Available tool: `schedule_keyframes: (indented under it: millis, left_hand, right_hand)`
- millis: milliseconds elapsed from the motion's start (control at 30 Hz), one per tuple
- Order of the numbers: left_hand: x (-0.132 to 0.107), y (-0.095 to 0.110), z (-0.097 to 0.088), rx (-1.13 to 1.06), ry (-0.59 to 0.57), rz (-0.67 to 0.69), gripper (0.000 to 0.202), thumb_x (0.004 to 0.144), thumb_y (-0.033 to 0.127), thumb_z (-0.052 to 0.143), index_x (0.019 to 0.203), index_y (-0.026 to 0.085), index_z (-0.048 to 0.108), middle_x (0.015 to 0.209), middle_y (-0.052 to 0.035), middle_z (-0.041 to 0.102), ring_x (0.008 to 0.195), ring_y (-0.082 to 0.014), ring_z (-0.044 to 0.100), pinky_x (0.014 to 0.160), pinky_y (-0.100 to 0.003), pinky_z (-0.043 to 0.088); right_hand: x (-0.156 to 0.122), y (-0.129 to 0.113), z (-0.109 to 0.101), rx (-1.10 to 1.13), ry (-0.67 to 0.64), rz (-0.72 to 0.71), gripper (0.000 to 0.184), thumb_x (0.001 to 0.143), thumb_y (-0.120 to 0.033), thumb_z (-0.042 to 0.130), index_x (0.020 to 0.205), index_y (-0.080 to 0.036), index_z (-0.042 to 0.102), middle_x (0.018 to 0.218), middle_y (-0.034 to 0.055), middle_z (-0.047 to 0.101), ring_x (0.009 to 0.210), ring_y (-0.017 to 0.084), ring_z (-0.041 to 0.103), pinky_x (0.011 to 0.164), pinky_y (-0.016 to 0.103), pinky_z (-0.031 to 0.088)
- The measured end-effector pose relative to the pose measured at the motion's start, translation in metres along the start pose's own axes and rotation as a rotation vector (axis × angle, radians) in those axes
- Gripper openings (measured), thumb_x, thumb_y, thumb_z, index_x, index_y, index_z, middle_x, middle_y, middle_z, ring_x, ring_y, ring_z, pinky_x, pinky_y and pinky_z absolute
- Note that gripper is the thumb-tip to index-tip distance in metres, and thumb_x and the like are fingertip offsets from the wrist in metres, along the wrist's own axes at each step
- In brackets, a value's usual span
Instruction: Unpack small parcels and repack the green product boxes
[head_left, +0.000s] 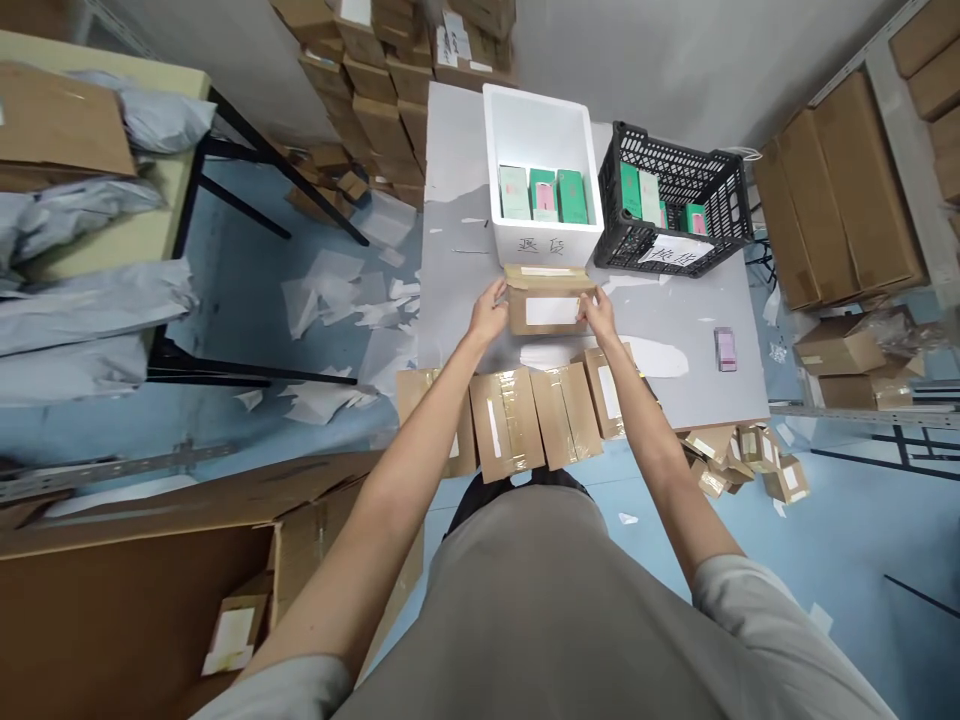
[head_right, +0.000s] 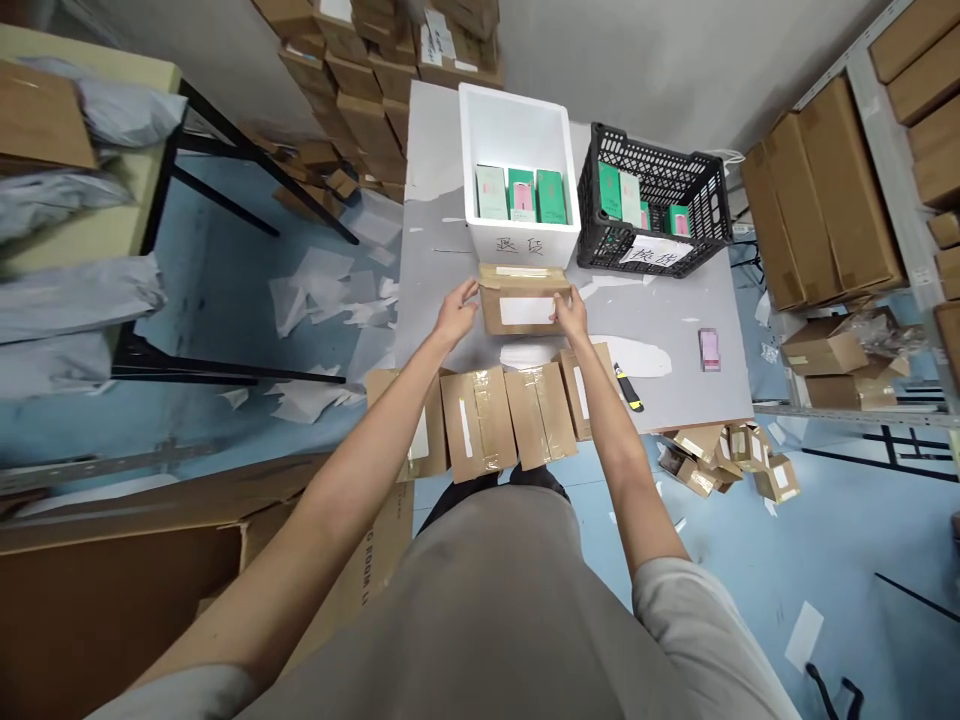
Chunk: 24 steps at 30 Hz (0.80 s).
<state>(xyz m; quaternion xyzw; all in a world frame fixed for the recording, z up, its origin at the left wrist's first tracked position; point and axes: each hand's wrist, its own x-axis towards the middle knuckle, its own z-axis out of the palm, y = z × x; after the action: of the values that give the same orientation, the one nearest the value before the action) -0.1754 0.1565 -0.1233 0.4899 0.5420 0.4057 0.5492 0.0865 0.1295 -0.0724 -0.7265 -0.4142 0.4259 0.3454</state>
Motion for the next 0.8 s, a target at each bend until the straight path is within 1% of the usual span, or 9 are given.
schedule_keyframes:
  millis: [67,100,200,300,400,467,533,667,800]
  left_hand:
    - [-0.014,0.012,-0.013,-0.044,0.038,0.13,0.071,0.105,0.034,0.082,0.171,0.013,0.067,0.18,-0.025,0.064,0.176,-0.0373,0.055,0.151,-0.054,0.035]
    - [-0.025,0.02,-0.019,-0.053,0.056,0.204,0.071,0.107,0.044,0.084,0.17,0.016,0.068,0.177,-0.0245,0.067,0.175,-0.0378,0.056,0.15,-0.055,0.037]
    - [-0.08,0.056,-0.034,-0.047,0.102,0.38,0.074,0.113,0.065,0.079,0.173,0.025,0.065,0.176,-0.0191,0.07,0.174,-0.037,0.058,0.149,-0.058,0.039]
    - [-0.154,0.093,-0.042,-0.055,0.119,0.452,0.071,0.116,0.067,0.074,0.176,0.029,0.065,0.176,-0.015,0.071,0.175,-0.0384,0.056,0.147,-0.058,0.044]
    - [-0.22,0.111,-0.043,-0.069,0.134,0.403,0.065,0.115,0.062,0.077,0.173,0.032,0.069,0.173,-0.0127,0.074,0.172,-0.0388,0.06,0.142,-0.055,0.052]
    - [-0.249,0.105,-0.041,-0.083,0.142,0.333,0.065,0.114,0.061,0.078,0.171,0.03,0.071,0.168,-0.0138,0.077,0.167,-0.0384,0.066,0.14,-0.055,0.055]
    - [-0.268,0.09,-0.037,-0.118,0.135,0.23,0.067,0.111,0.062,0.081,0.167,0.025,0.075,0.162,-0.0167,0.08,0.161,-0.0398,0.071,0.136,-0.057,0.059]
    - [-0.289,0.057,-0.026,-0.179,0.12,0.012,0.07,0.104,0.066,0.086,0.156,0.019,0.082,0.158,-0.0218,0.081,0.159,-0.0452,0.072,0.128,-0.061,0.065]
    - [-0.304,0.048,-0.021,-0.177,0.162,-0.028,0.068,0.103,0.065,0.086,0.155,0.021,0.083,0.16,-0.0196,0.081,0.161,-0.0447,0.071,0.128,-0.061,0.065]
  right_hand:
    - [-0.014,-0.007,-0.012,0.06,0.063,-0.031,0.111,0.11,-0.076,0.072,0.195,-0.016,0.032,0.146,0.018,0.085,0.088,0.021,0.082,0.089,0.036,0.071]
    - [-0.025,-0.01,-0.02,0.087,0.078,-0.072,0.114,0.108,-0.082,0.072,0.196,-0.021,0.032,0.16,0.0199,0.078,0.092,0.023,0.084,0.089,0.037,0.072]
    - [-0.078,-0.015,-0.048,0.144,0.066,-0.233,0.11,0.108,-0.089,0.068,0.197,-0.035,0.031,0.19,0.0191,0.053,0.099,0.026,0.085,0.083,0.041,0.073]
    - [-0.148,-0.014,-0.073,0.128,0.061,-0.331,0.1,0.113,-0.087,0.06,0.197,-0.043,0.027,0.194,0.0174,0.05,0.104,0.027,0.086,0.08,0.041,0.073]
    - [-0.209,-0.007,-0.088,0.102,0.103,-0.361,0.099,0.113,-0.089,0.057,0.196,-0.041,0.032,0.191,0.0189,0.054,0.105,0.029,0.088,0.074,0.038,0.071]
    - [-0.235,0.002,-0.093,0.103,0.117,-0.326,0.101,0.111,-0.09,0.06,0.195,-0.038,0.037,0.187,0.0204,0.059,0.096,0.026,0.088,0.072,0.038,0.071]
    - [-0.25,0.016,-0.096,0.093,0.105,-0.253,0.105,0.108,-0.092,0.064,0.194,-0.036,0.042,0.179,0.0214,0.067,0.085,0.022,0.084,0.07,0.037,0.071]
    - [-0.263,0.041,-0.096,0.078,0.071,-0.102,0.115,0.101,-0.097,0.068,0.19,-0.028,0.049,0.165,0.0221,0.078,0.068,0.018,0.075,0.064,0.036,0.069]
    - [-0.273,0.046,-0.096,0.097,0.094,-0.112,0.102,0.106,-0.091,0.067,0.186,-0.029,0.056,0.171,0.0215,0.074,0.065,0.014,0.07,0.066,0.037,0.07]
